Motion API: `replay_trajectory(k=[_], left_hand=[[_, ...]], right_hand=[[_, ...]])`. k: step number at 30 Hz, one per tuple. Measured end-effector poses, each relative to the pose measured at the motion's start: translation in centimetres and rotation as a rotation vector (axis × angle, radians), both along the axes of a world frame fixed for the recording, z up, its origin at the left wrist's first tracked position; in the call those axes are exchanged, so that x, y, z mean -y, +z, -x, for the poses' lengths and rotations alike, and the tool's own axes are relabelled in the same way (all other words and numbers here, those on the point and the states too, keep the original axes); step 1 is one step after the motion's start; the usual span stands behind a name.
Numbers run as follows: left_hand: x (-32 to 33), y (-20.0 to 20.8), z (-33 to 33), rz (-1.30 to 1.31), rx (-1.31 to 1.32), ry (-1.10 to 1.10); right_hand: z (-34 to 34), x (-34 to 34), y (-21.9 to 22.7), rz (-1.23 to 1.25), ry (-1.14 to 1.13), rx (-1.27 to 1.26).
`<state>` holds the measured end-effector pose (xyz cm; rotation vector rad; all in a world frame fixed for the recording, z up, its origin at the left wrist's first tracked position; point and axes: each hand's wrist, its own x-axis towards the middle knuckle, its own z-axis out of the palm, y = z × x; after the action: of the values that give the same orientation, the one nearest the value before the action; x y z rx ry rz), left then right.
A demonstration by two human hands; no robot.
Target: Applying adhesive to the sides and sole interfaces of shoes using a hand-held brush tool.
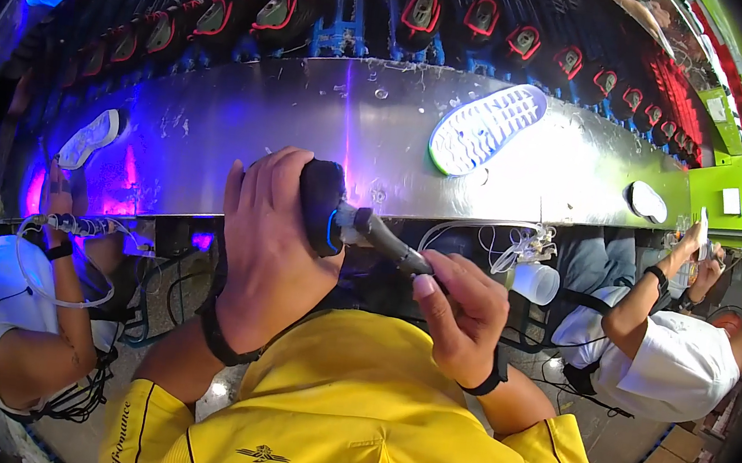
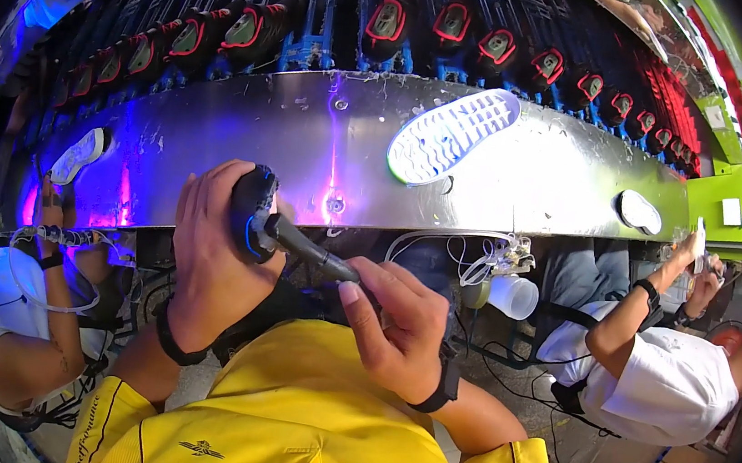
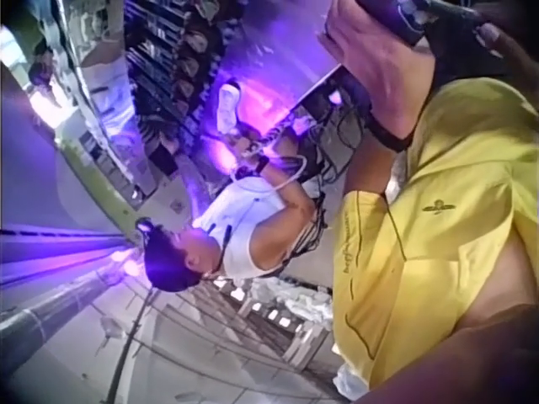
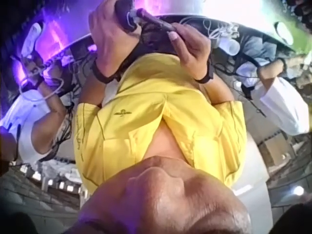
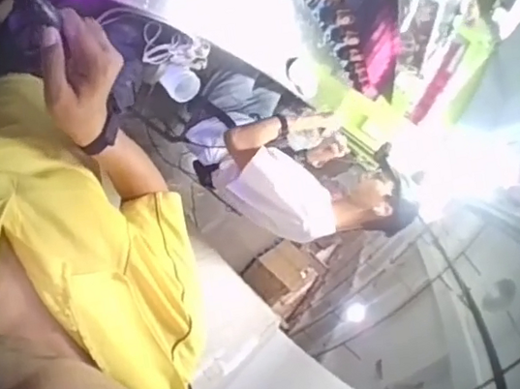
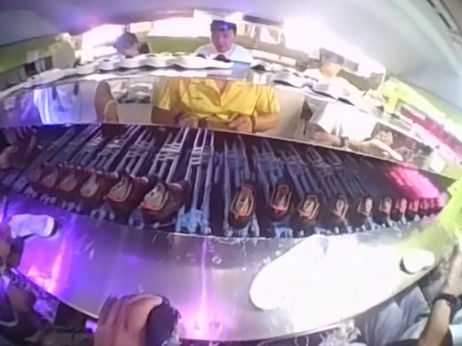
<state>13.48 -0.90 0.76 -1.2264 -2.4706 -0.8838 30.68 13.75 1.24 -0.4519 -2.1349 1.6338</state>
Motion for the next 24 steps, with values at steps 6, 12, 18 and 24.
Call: replay_trajectory(k=[6, 12, 18, 24], left_hand=[[-0.7, 2.0, 1.4, 0.117, 0.083, -0.050], [-0.5, 2.7, 3.4, 0.179, 0.150, -0.038], [-0.8, 3.7, 5.5, 0.223, 0.317, -0.032], [-0.6, 4.0, 8.2, 0.263, 0.468, -0.068]], right_hand=[[1.4, -2.5, 1.6, -0.318, -0.010, -0.047], [3.9, -3.5, -0.6, -0.169, 0.015, -0.042], [6.8, -2.5, -4.3, 0.001, 0.020, -0.164], [7.7, -0.8, -6.0, 0.039, 0.005, -0.201]])
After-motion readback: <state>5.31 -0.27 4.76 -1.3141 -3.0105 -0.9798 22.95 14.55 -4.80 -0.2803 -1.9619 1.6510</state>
